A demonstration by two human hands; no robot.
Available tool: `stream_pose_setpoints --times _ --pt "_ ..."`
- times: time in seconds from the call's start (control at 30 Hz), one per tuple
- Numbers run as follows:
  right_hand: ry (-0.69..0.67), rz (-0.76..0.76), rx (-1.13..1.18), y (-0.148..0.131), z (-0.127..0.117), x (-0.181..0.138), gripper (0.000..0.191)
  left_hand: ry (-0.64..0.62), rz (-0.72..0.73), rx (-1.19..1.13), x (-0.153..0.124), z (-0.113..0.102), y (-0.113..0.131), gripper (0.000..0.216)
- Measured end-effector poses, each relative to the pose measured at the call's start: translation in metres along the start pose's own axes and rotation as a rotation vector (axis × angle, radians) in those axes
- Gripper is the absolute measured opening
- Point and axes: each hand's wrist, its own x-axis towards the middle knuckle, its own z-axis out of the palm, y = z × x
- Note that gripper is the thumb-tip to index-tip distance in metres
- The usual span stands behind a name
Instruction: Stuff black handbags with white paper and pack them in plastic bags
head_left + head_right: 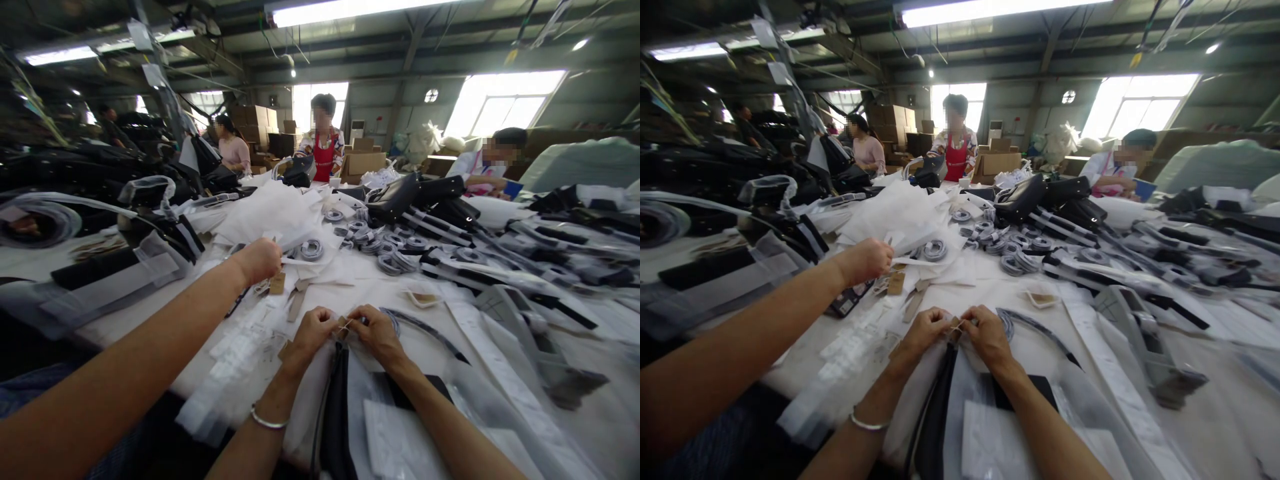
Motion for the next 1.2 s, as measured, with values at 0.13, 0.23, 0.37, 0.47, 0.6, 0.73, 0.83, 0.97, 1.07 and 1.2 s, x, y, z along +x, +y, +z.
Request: stream_pose_setpoints --times 0.13,0.23,0.37,0.47,0.6,0.73,0.83,0.97,1.07,1.2 --pt "-0.06 -0.072 -0.194 0.002 -0.005 0.001 0.013 -0.014 -0.046 -0.029 0.004 0.004 -0.008 0.022" --pt "-0.084 -0.055 -0.345 -0.003 -0.008 0.0 0.013 -0.027 -0.049 -0.032 -0.001 -0.009 -0.006 0.026" --pt "-0.112 -0.027 -0.511 -0.012 -0.008 -0.001 0.01 -0.037 -0.009 -0.018 -0.018 -0.076 0.006 0.028" --pt "-0.119 -0.015 -0.54 -0.013 -0.007 -0.001 0.012 -0.048 0.028 0.015 -0.028 -0.144 0.017 0.016" --pt "-0.066 -0.051 -0.377 -0.002 -0.008 0.0 0.018 -0.217 0.27 0.248 -0.027 -0.199 0.021 0.016" --pt "0.064 -0.086 -0.047 0.003 -0.009 0.001 0.026 -0.246 0.388 0.285 -0.024 -0.202 0.008 0.013" --pt "0.002 -0.083 0.125 -0.003 -0.008 0.002 0.027 -0.309 0.365 0.264 -0.025 -0.195 -0.005 0.02" --pt "-0.16 -0.009 0.153 -0.01 -0.009 0.002 0.014 -0.382 0.436 0.364 -0.024 -0.193 -0.015 0.024" --pt "-0.163 0.043 0.154 -0.008 -0.01 0.001 0.013 -0.393 0.537 0.516 -0.021 -0.191 -0.015 0.026" --pt "-0.09 0.054 0.116 -0.005 -0.009 0.0 0.014 -0.365 0.621 0.645 -0.02 -0.189 -0.013 0.03"
